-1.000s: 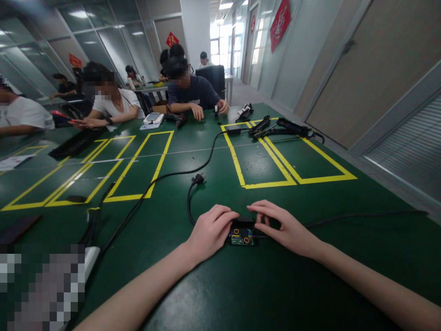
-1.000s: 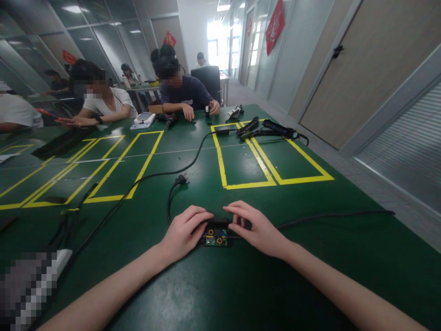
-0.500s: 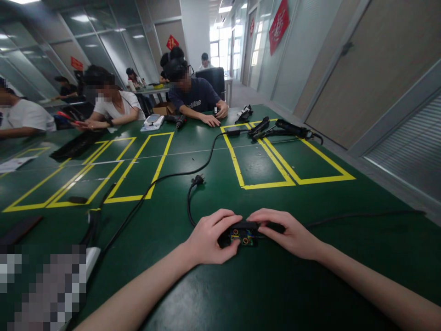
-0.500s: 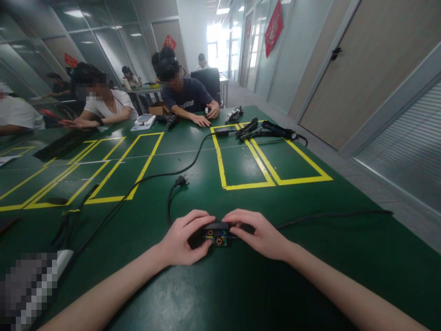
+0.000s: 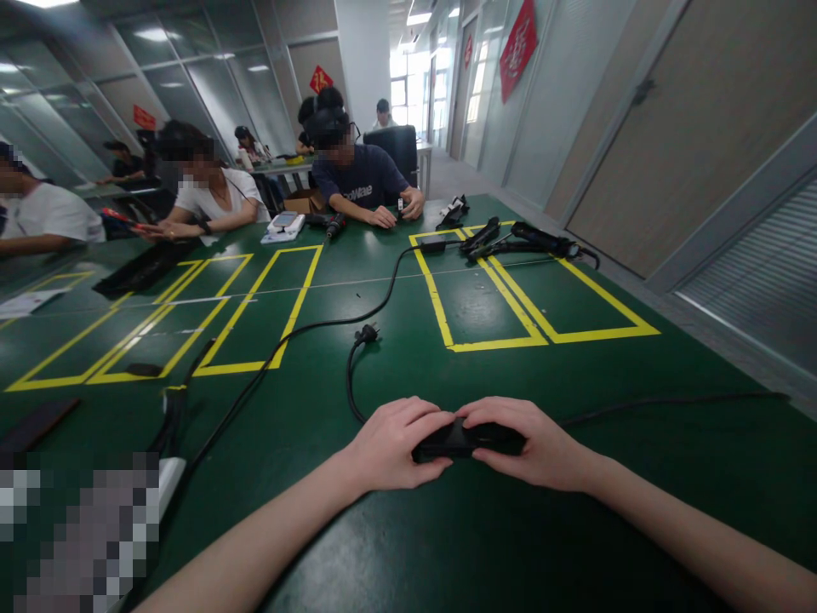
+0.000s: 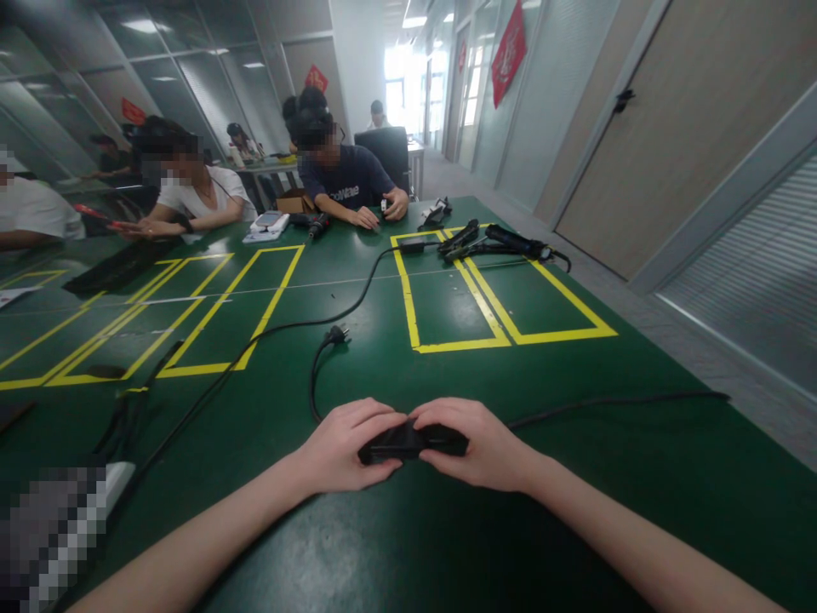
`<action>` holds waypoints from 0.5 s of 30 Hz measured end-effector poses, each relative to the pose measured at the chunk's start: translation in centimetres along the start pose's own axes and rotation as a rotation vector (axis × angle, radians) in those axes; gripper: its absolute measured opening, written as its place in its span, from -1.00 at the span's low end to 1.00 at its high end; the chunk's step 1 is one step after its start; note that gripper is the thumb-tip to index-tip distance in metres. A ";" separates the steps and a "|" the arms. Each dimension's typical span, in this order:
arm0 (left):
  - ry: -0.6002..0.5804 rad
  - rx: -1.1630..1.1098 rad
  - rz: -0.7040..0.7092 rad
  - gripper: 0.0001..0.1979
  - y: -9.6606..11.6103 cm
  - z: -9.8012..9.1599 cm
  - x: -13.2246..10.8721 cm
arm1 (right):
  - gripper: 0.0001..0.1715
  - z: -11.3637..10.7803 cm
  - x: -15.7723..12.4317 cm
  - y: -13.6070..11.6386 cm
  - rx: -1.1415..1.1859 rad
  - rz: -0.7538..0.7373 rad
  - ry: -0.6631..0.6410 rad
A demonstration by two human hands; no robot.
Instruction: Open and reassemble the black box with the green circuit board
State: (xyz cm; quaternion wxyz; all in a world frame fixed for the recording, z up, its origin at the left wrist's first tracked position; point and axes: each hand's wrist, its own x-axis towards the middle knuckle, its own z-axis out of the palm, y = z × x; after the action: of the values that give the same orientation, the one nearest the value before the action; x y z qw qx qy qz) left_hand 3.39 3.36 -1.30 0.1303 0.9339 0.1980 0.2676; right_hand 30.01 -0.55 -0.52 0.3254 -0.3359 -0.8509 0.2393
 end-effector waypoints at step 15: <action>-0.035 0.082 -0.016 -0.62 0.4 0.1 0.1 | -0.79 0.2 0.5 -0.1 -0.085 -0.128 -0.013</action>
State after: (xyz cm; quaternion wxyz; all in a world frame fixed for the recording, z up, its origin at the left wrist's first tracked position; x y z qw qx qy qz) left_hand 3.65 3.09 -1.16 0.0974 0.9415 0.2137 0.2418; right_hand 29.56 -0.33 -0.40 0.3198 -0.2926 -0.8822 0.1838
